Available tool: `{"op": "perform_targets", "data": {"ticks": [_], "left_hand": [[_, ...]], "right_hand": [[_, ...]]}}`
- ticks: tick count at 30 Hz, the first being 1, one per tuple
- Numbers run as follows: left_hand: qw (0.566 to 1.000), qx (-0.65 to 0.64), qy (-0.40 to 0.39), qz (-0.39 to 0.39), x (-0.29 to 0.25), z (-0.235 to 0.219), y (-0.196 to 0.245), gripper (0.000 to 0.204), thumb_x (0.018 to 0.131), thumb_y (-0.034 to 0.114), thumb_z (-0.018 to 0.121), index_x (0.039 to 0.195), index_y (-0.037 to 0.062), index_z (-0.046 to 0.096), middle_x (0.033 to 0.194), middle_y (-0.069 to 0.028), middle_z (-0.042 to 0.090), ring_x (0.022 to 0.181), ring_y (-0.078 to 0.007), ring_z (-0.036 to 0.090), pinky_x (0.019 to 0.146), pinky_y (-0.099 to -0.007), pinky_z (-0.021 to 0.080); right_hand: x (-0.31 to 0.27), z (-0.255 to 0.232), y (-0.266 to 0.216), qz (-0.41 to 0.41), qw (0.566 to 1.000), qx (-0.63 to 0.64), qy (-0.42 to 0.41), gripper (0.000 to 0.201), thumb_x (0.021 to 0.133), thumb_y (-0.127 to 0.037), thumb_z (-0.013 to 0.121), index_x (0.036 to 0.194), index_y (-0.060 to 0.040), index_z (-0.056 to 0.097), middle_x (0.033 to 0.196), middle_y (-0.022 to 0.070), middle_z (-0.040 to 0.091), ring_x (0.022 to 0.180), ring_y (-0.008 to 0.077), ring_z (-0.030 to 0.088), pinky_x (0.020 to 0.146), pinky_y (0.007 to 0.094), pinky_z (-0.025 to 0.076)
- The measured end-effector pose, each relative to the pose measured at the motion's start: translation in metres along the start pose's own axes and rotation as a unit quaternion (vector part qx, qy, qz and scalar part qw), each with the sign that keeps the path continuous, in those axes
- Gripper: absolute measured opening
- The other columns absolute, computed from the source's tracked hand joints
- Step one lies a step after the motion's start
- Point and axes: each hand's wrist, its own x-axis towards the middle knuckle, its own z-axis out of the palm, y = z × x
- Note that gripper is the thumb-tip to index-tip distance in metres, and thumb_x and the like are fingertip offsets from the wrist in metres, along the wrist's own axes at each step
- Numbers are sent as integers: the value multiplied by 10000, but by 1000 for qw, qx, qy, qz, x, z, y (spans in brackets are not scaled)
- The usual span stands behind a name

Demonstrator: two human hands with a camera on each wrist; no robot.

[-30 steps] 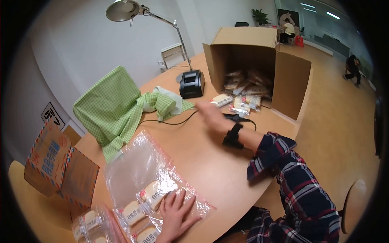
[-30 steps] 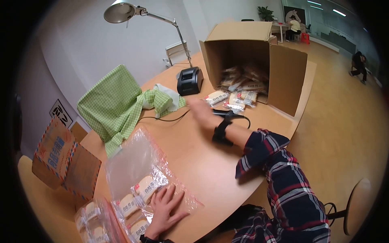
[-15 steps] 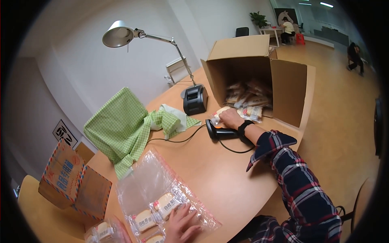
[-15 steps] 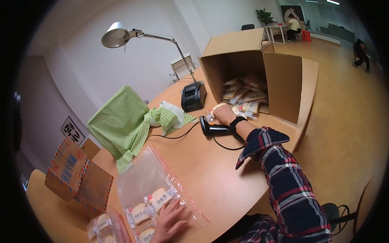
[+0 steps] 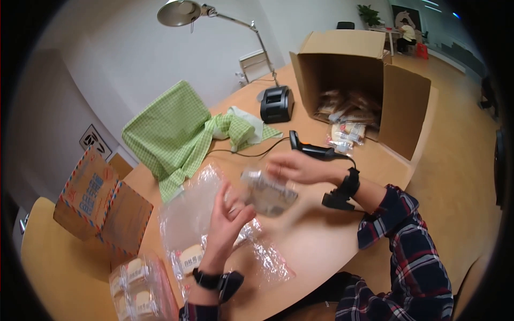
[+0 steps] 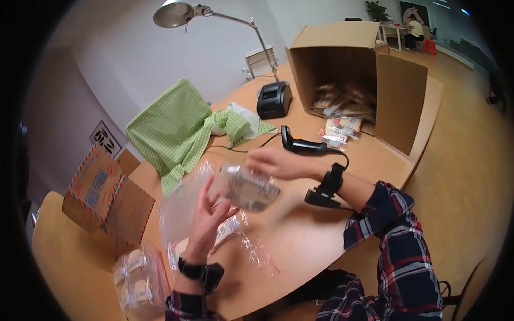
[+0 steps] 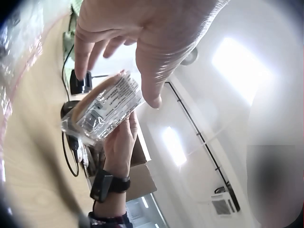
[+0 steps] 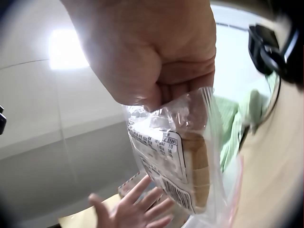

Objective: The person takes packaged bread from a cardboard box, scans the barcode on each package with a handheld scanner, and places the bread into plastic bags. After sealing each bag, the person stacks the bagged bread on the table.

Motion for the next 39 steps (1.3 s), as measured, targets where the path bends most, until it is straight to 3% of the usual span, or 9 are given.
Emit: {"op": "perform_targets", "data": {"ticks": [4, 8, 13, 17, 23, 29, 35, 38, 39], "left_hand": [[997, 15, -68, -40, 15, -17, -37, 451, 913, 98, 623, 1314, -31, 462, 1142, -135, 621, 926, -159, 648, 766, -272, 549], [995, -44, 83, -21, 2, -39, -51, 259, 961, 175, 563, 1148, -5, 558, 1012, -107, 669, 880, -166, 673, 723, -291, 578], [976, -130, 176, 4, 3, -56, -72, 314, 991, 275, 503, 1219, 71, 434, 1115, -115, 620, 935, -217, 669, 745, -344, 595], [972, -125, 191, 59, 5, -55, -83, 376, 966, 209, 555, 1271, 72, 384, 1213, -120, 559, 1034, -240, 629, 808, -359, 589], [972, -86, 196, 101, 5, -53, -86, 454, 915, 50, 601, 1301, 61, 362, 1253, -116, 524, 1080, -223, 591, 858, -354, 574], [979, -73, 166, 97, -1, -49, -84, 358, 874, -13, 615, 1211, 34, 503, 1251, -111, 550, 1123, -217, 567, 958, -348, 493], [979, -33, 92, 178, -1, -45, -77, 200, 745, -121, 611, 705, 58, 692, 1405, -169, 473, 1302, -270, 450, 1078, -369, 369], [978, -30, 60, 198, -4, -39, -70, 175, 730, -115, 644, 720, 51, 700, 1405, -174, 468, 1292, -283, 458, 1068, -383, 382], [978, -30, 60, 198, -4, -37, -69, 175, 730, -115, 644, 720, 51, 700, 1405, -174, 468, 1292, -283, 458, 1068, -383, 382]], "right_hand": [[0, 7, 34, 19, 993, -104, 55, 220, 946, -206, 575, 896, 7, 558, 661, 86, 561, 670, 183, 594, 651, 324, 475], [-29, -29, 67, 216, 848, -463, 140, 421, 777, -272, 732, 1017, 19, 544, 985, 221, 589, 1006, 400, 545, 859, 449, 431], [-40, -43, 109, 183, 869, -434, 153, 491, 765, -264, 741, 1125, -3, 533, 1037, 215, 610, 1020, 389, 568, 866, 445, 438], [-28, -30, 42, 126, 972, -194, -40, 533, 828, -253, 703, 1270, -33, 503, 1180, 185, 592, 1100, 312, 564, 938, 373, 429], [-20, 19, 5, 69, 966, -51, -244, 532, 862, -267, 686, 1307, -54, 488, 1157, 148, 604, 1073, 261, 578, 937, 357, 435], [-30, -3, 49, 37, 976, -196, -86, 486, 817, -188, 698, 1248, -60, 512, 1100, 175, 586, 1038, 336, 558, 903, 413, 429], [-48, -38, 98, 137, 888, -415, 140, 436, 739, -67, 713, 1138, -47, 540, 1036, 194, 581, 980, 396, 546, 846, 457, 431], [-46, -33, 102, 149, 847, -476, 184, 425, 757, -126, 710, 1136, -31, 542, 1021, 190, 582, 964, 391, 544, 856, 447, 427], [-39, -26, 96, 50, 846, -482, 223, 433, 780, -180, 709, 1149, -25, 542, 1019, 198, 592, 941, 386, 556, 825, 436, 442]]}}
